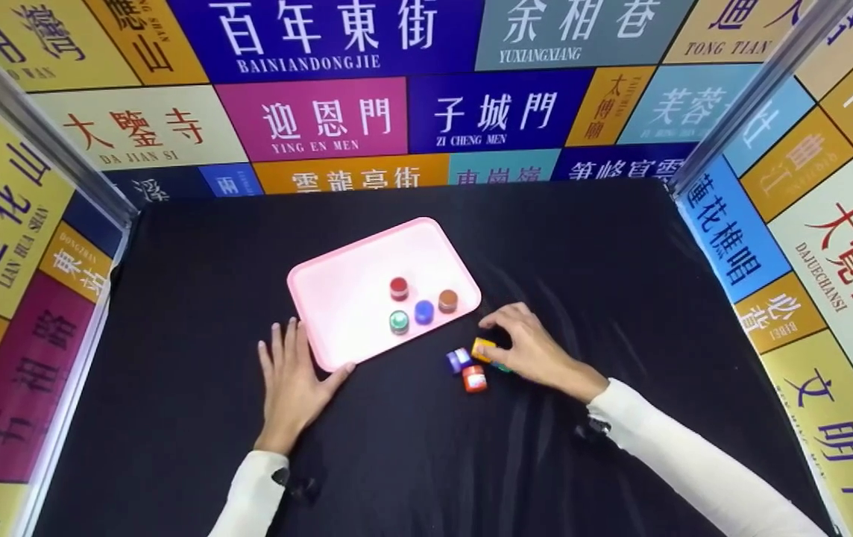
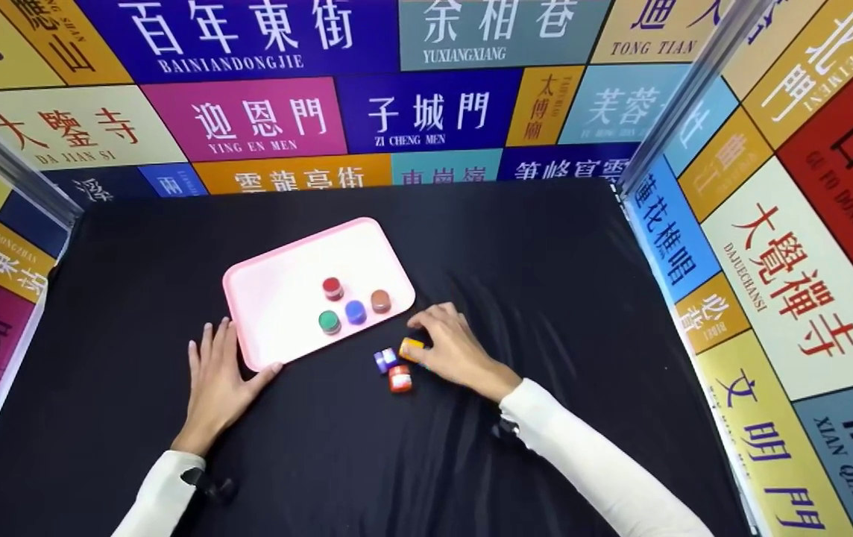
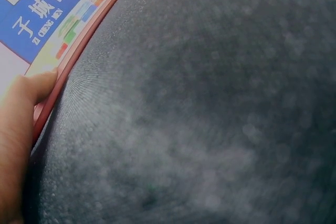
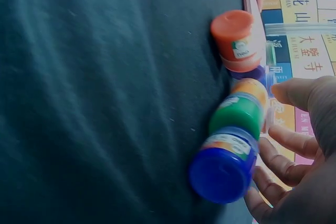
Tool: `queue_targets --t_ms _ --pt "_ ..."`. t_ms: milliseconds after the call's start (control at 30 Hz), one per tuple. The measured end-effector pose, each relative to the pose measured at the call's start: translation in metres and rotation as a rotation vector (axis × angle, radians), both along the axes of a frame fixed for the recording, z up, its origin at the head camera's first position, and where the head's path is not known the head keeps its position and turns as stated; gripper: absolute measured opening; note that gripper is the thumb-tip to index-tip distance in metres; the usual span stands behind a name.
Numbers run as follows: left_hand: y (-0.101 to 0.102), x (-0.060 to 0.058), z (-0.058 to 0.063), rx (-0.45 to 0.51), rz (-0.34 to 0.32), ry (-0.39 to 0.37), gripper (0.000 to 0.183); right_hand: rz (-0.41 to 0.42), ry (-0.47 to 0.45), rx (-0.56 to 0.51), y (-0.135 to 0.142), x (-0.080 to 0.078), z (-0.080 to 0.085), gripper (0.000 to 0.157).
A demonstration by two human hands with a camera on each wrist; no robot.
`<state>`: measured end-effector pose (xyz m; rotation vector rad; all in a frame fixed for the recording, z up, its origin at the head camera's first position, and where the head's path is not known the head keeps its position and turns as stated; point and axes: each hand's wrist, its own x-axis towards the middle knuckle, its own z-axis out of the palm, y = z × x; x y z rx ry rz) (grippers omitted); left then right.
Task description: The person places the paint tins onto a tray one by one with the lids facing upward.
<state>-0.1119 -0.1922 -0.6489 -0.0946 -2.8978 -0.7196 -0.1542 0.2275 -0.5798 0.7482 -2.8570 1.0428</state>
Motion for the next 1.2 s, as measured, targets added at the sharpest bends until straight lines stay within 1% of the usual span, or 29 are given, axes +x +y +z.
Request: queue_targets --t_ms 300,533,667,867,1200 --pt "0.000 -0.001 0.001 0.000 0.000 0.005 0.122 -0.015 -0.027 0.011 0.004 0.010 -0.010 0.039" --pt "0.001 0.000 0.002 0.000 -0.004 0.000 0.122 -0.022 -0.028 0.012 0.002 0.014 -0.013 0.036" --pt "0.000 0.000 0.002 0.002 -0.002 0.000 0.122 -0.015 -0.004 0.013 0.000 0.014 -0.014 0.034" --pt "-0.001 0.000 0.001 0.006 0.003 -0.006 0.123 -0.009 0.027 0.049 -0.003 0.011 -0.015 0.032" --pt "0.000 0.000 0.001 0.014 0.003 0.001 0.122 -0.042 -0.017 0.100 -0.013 0.006 -0.012 0.033"
